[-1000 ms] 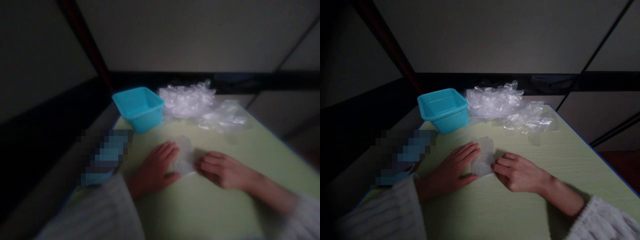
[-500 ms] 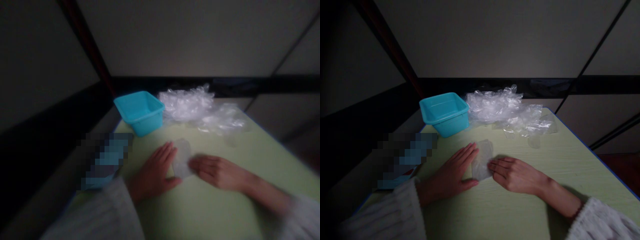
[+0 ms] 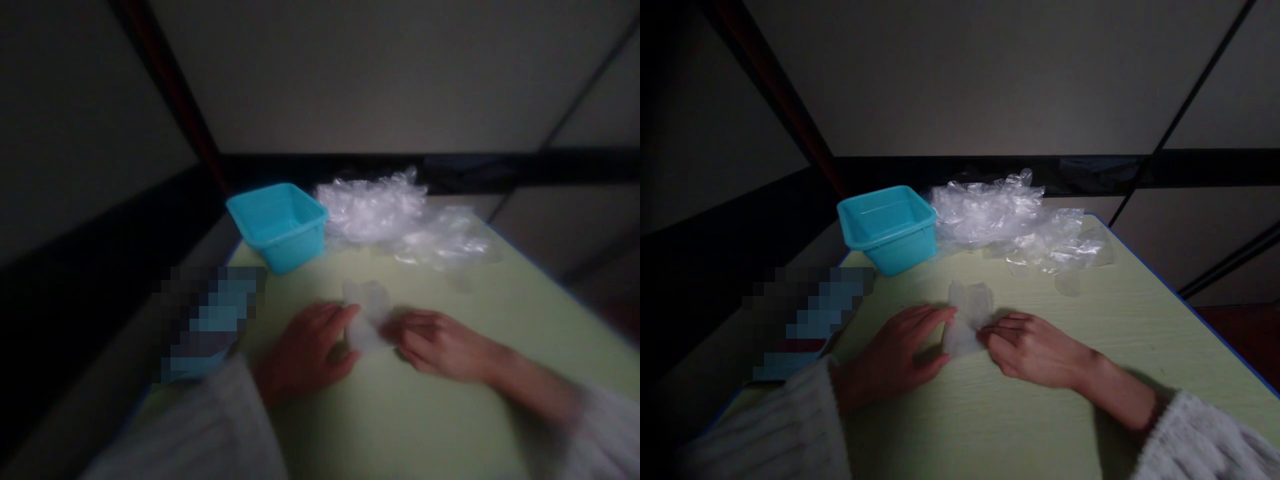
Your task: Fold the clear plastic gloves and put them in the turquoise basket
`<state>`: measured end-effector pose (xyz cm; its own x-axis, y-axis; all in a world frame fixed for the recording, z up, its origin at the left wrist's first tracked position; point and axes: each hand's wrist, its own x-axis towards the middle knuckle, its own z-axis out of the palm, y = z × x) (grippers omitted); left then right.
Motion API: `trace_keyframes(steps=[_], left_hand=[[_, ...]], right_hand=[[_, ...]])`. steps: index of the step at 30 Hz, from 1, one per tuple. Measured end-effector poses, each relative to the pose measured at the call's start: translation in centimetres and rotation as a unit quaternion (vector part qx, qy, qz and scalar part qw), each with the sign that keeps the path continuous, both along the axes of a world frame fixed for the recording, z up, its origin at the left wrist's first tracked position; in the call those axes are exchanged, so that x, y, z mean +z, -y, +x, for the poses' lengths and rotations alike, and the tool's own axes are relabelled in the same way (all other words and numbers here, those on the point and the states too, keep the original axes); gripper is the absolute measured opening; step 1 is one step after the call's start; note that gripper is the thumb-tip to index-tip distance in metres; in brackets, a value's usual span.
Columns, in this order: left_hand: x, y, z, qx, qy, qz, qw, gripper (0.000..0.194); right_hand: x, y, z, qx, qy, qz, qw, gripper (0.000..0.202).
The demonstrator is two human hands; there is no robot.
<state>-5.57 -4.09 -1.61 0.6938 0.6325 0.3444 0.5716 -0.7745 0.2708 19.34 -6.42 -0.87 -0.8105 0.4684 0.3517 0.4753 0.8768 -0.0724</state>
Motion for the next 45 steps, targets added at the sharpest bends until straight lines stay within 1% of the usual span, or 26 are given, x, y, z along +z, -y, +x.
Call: trace_keyframes(steps=[4,5,6,8,9,11,13,15,18,21,24,26,28,31,32,33,36,38,40,42,45], left_hand=[[0.2,-0.2,-0.2,-0.026,-0.007,-0.009,1.000,0.061],[0.2,-0.3,-0.2,-0.031,-0.010,-0.007,0.999,0.059],[0.1,-0.3,-0.1,-0.034,-0.013,-0.002,0.999,0.051],[0.0,-0.5,0.0,-0.039,-0.018,0.011,0.999,0.029],[-0.1,-0.5,0.1,-0.042,-0.016,0.017,0.999,0.023],[-0.2,-0.6,0.3,-0.045,-0.007,0.024,0.999,0.024],[-0.1,-0.5,0.4,-0.044,0.003,0.025,0.999,0.026],[0.0,-0.5,0.4,-0.049,0.001,0.027,0.998,0.026],[0.1,-0.2,0.4,-0.062,-0.010,0.034,0.997,0.028],[0.2,0.1,0.4,-0.072,-0.002,0.027,0.997,0.029],[0.4,0.3,0.7,-0.053,0.038,-0.030,0.997,0.026],[0.5,0.3,0.9,-0.017,0.071,-0.094,0.993,0.024],[0.7,0.3,1.2,0.034,0.110,-0.167,0.979,0.018],[0.7,0.0,1.6,0.096,0.166,-0.264,0.945,0.007],[0.6,-0.1,1.6,0.107,0.183,-0.286,0.934,0.008],[0.5,-0.3,1.7,0.115,0.200,-0.302,0.925,0.014],[0.0,-0.7,1.6,0.130,0.234,-0.324,0.907,0.046],[-0.2,-1.0,1.6,0.141,0.237,-0.329,0.903,0.059],[-0.3,-1.0,1.7,0.155,0.240,-0.331,0.900,0.067],[-0.3,-1.0,1.9,0.169,0.246,-0.330,0.895,0.074],[-0.2,-0.9,2.1,0.177,0.252,-0.328,0.893,0.080]], right_hand=[[0.2,0.1,0.3,-0.026,-0.035,-0.091,0.995,0.014],[0.3,0.1,0.4,-0.034,-0.048,-0.113,0.992,0.014],[0.3,0.1,0.4,-0.042,-0.062,-0.132,0.988,0.014],[0.4,0.0,0.5,-0.044,-0.084,-0.154,0.983,0.015],[0.4,0.0,0.5,-0.034,-0.091,-0.156,0.983,0.014],[0.3,-0.2,0.6,0.002,-0.095,-0.144,0.985,0.010],[0.2,-0.3,0.5,0.030,-0.091,-0.121,0.988,0.012],[0.0,-0.5,0.5,0.030,-0.088,-0.100,0.991,0.014],[-0.4,-0.6,0.5,0.017,-0.096,-0.078,0.992,0.013],[-0.6,-0.6,0.5,0.011,-0.096,-0.086,0.992,0.017],[-0.4,-0.4,0.5,-0.032,-0.098,-0.123,0.987,0.016],[-0.3,-0.3,0.4,-0.076,-0.119,-0.151,0.978,0.016],[-0.4,-0.3,0.1,-0.118,-0.156,-0.189,0.962,0.017],[-0.5,-0.7,-0.5,-0.165,-0.222,-0.253,0.927,0.020],[-0.5,-0.8,-0.8,-0.176,-0.244,-0.273,0.914,0.020],[-0.5,-1.0,-1.0,-0.184,-0.265,-0.290,0.901,0.021],[-0.4,-1.5,-1.5,-0.201,-0.310,-0.336,0.867,0.020],[-0.4,-1.8,-1.8,-0.205,-0.331,-0.360,0.848,0.017],[-0.6,-2.1,-2.0,-0.205,-0.351,-0.383,0.830,0.016],[-0.9,-2.4,-2.1,-0.209,-0.371,-0.392,0.816,0.022],[-1.3,-2.7,-1.9,-0.219,-0.394,-0.379,0.808,0.032]])
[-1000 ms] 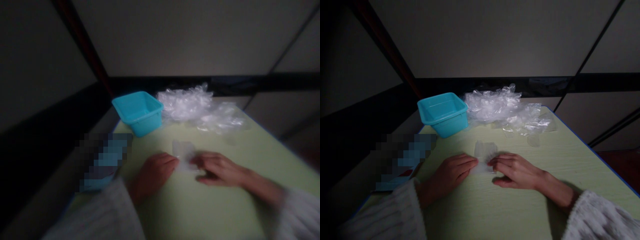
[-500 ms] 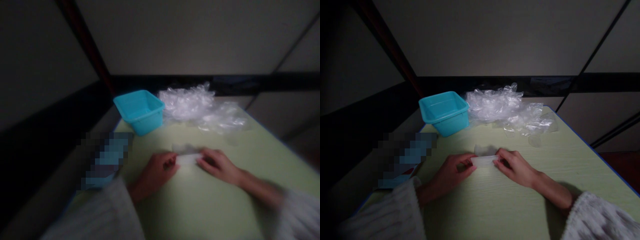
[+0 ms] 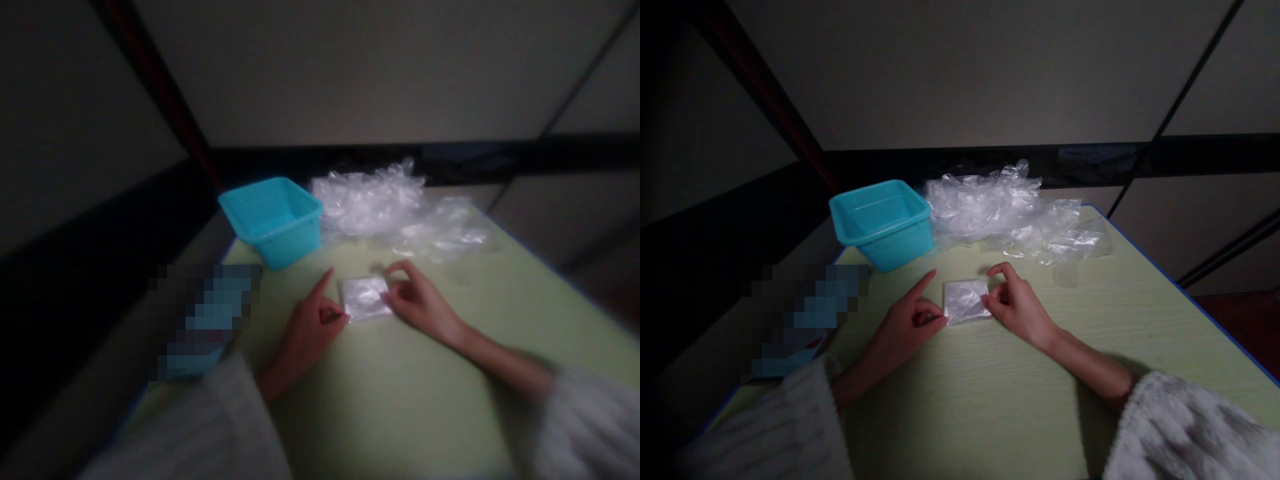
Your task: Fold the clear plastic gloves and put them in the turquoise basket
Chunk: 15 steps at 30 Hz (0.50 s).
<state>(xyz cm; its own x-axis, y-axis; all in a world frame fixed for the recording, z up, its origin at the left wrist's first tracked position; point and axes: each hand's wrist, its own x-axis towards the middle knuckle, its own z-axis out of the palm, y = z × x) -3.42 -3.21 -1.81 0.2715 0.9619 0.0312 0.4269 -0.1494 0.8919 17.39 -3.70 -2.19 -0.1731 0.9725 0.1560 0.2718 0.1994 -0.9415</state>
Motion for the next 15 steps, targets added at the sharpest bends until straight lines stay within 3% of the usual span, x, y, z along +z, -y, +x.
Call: trace_keyframes(steps=[3,6,8,10,12,15], left_hand=[[0.0,0.0,0.2,0.010,0.005,-0.004,1.000,0.084],[0.0,0.0,0.2,0.022,0.005,-0.009,1.000,0.084],[0.0,0.0,0.2,0.020,0.006,-0.010,1.000,0.084],[-0.1,0.0,0.2,0.013,0.009,-0.010,1.000,0.084],[-0.2,-0.1,0.2,0.008,0.012,-0.005,1.000,0.083],[-0.4,-0.3,0.1,0.009,0.015,0.000,1.000,0.079]], right_hand=[[0.1,0.1,0.3,-0.037,0.019,0.042,0.998,0.029],[0.7,0.8,0.3,-0.070,0.132,0.170,0.974,0.018],[1.1,1.4,0.0,-0.030,0.242,0.252,0.937,0.027],[1.1,1.9,-0.4,0.039,0.340,0.290,0.894,0.048],[0.7,2.3,-0.9,0.089,0.414,0.292,0.858,0.066],[0.0,2.5,-1.3,0.124,0.473,0.265,0.831,0.076]])
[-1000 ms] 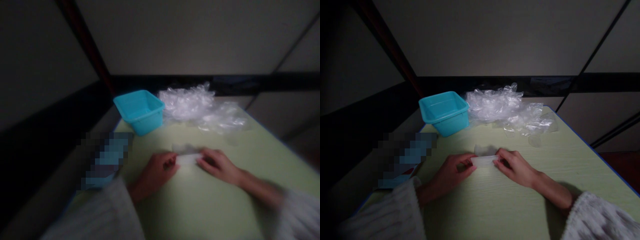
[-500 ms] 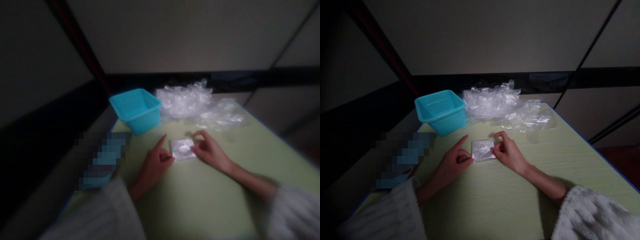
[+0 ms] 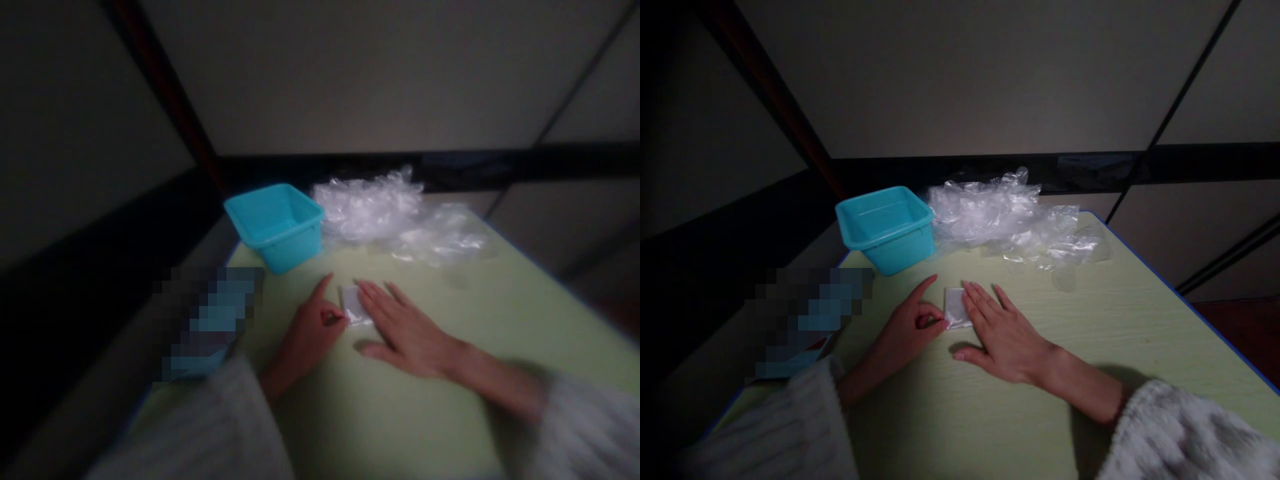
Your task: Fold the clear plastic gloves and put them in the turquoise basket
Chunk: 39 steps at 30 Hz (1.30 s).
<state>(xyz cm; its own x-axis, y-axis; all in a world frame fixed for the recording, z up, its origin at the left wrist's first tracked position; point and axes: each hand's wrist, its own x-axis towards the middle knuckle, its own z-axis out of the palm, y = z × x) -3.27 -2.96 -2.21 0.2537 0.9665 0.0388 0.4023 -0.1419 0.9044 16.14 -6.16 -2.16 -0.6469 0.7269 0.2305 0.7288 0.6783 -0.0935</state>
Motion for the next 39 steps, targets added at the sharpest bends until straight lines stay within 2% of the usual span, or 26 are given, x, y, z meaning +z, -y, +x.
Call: trace_keyframes(steps=[5,8,10,12,15,19,23,33,39], left_hand=[[-0.3,0.1,-0.1,-0.015,-0.012,0.010,1.000,0.066],[-0.3,0.8,-0.3,-0.021,-0.077,0.075,0.994,0.051],[-0.2,1.3,-0.5,-0.038,-0.146,0.175,0.973,0.046],[-0.1,1.7,-0.6,-0.089,-0.209,0.274,0.935,0.050],[-0.3,1.8,-0.8,-0.180,-0.277,0.335,0.882,0.060],[-0.5,1.6,-0.9,-0.222,-0.354,0.326,0.848,0.058],[-0.4,1.7,-0.9,-0.228,-0.393,0.317,0.833,0.057],[-0.3,2.0,-0.9,-0.228,-0.408,0.305,0.830,0.059],[-0.3,1.8,-1.0,-0.236,-0.396,0.304,0.834,0.058]], right_hand=[[-0.2,-0.1,0.1,-0.007,0.030,-0.034,0.999,0.079],[-0.1,-0.1,0.1,-0.006,0.024,-0.036,0.999,0.080],[0.0,-0.1,0.1,-0.011,0.015,-0.025,1.000,0.081],[-0.1,-0.1,0.0,-0.017,0.007,-0.015,1.000,0.084],[-0.2,-0.1,0.0,-0.019,0.001,-0.012,1.000,0.087],[-0.3,-0.1,-0.1,-0.023,0.012,-0.021,0.999,0.087],[-0.2,-0.1,-0.1,-0.023,0.016,-0.025,0.999,0.086],[0.3,-0.2,-0.1,-0.017,0.042,-0.065,0.997,0.089],[0.1,-0.3,0.0,-0.018,0.026,-0.055,0.998,0.089]])
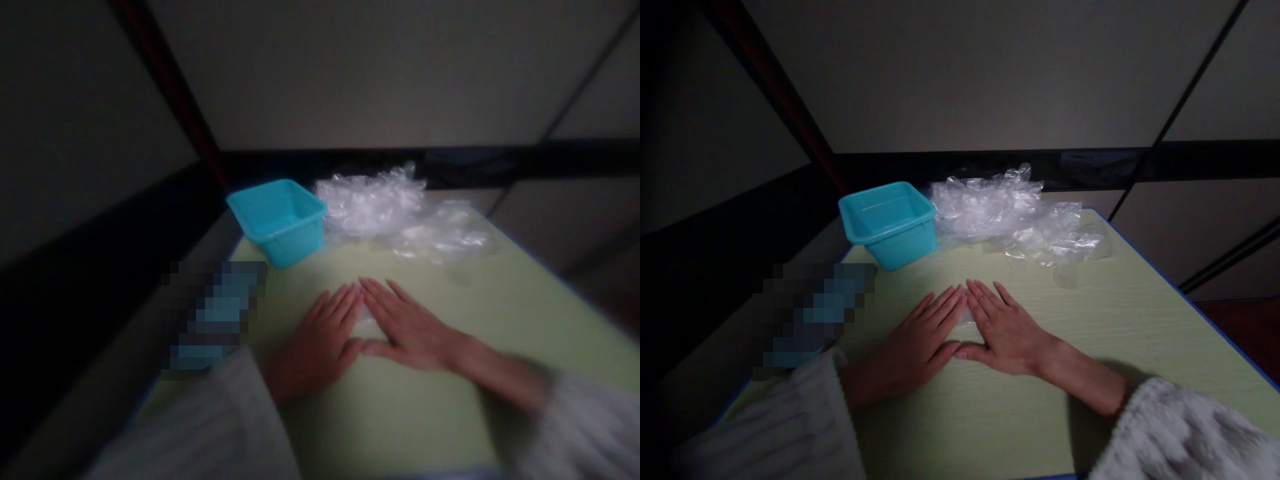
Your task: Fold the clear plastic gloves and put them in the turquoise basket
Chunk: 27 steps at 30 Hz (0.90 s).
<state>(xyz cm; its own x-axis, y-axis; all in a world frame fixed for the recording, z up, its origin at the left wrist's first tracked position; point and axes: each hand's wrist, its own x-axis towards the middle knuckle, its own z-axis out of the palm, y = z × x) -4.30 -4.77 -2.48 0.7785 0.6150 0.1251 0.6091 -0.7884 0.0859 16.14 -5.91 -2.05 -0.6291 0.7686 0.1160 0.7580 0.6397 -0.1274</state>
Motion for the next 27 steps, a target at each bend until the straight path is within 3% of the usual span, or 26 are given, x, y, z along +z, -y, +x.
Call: trace_keyframes(steps=[15,17,22,27], left_hand=[[-0.2,-0.3,-0.4,0.000,0.021,-0.021,1.000,0.057],[-0.3,-0.3,-0.5,0.008,0.040,-0.026,0.999,0.060],[-0.7,-0.4,-0.7,0.011,0.073,-0.046,0.996,0.068],[-0.8,-0.4,-0.5,0.014,0.090,-0.043,0.995,0.069]], right_hand=[[0.3,-0.4,1.9,0.011,-0.013,-0.024,1.000,0.083],[0.7,-0.6,2.5,0.031,-0.029,0.000,0.999,0.074],[1.6,-0.8,3.1,0.091,-0.067,0.102,0.988,0.027],[1.7,-0.8,2.7,0.089,-0.058,0.097,0.990,0.026]])
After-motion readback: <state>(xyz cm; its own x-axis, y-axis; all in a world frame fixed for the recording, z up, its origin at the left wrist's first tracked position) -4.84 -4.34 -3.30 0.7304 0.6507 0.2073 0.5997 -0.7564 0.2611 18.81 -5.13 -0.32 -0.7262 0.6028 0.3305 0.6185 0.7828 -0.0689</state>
